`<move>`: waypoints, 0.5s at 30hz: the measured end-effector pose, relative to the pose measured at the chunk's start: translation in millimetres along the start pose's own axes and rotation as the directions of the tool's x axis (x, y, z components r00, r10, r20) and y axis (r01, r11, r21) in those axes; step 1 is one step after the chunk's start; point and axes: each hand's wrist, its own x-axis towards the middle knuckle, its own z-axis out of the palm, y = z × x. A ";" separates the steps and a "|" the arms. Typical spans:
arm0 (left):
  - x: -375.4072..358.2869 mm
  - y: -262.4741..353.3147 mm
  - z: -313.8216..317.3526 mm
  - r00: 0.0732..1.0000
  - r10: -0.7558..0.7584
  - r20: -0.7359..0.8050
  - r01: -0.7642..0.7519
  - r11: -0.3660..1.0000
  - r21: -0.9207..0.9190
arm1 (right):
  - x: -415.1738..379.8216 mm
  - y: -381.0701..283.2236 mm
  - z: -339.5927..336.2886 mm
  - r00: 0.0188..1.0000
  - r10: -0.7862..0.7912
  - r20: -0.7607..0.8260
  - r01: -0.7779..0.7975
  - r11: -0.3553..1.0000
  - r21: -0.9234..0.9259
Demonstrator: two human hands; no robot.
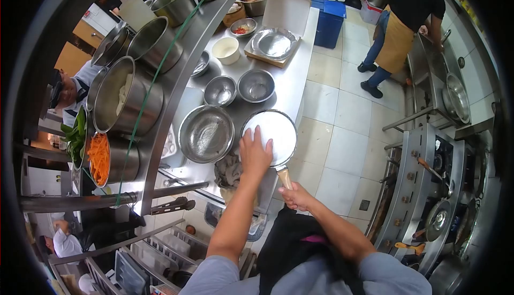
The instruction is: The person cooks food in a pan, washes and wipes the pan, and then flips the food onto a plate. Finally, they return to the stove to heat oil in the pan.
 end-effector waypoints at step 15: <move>29.8 141.2 17.0 0.976 -0.070 0.205 0.116 -0.628 -0.770 | -164.1 -143.7 84.9 0.661 -0.670 -0.339 -0.384 0.087 -0.919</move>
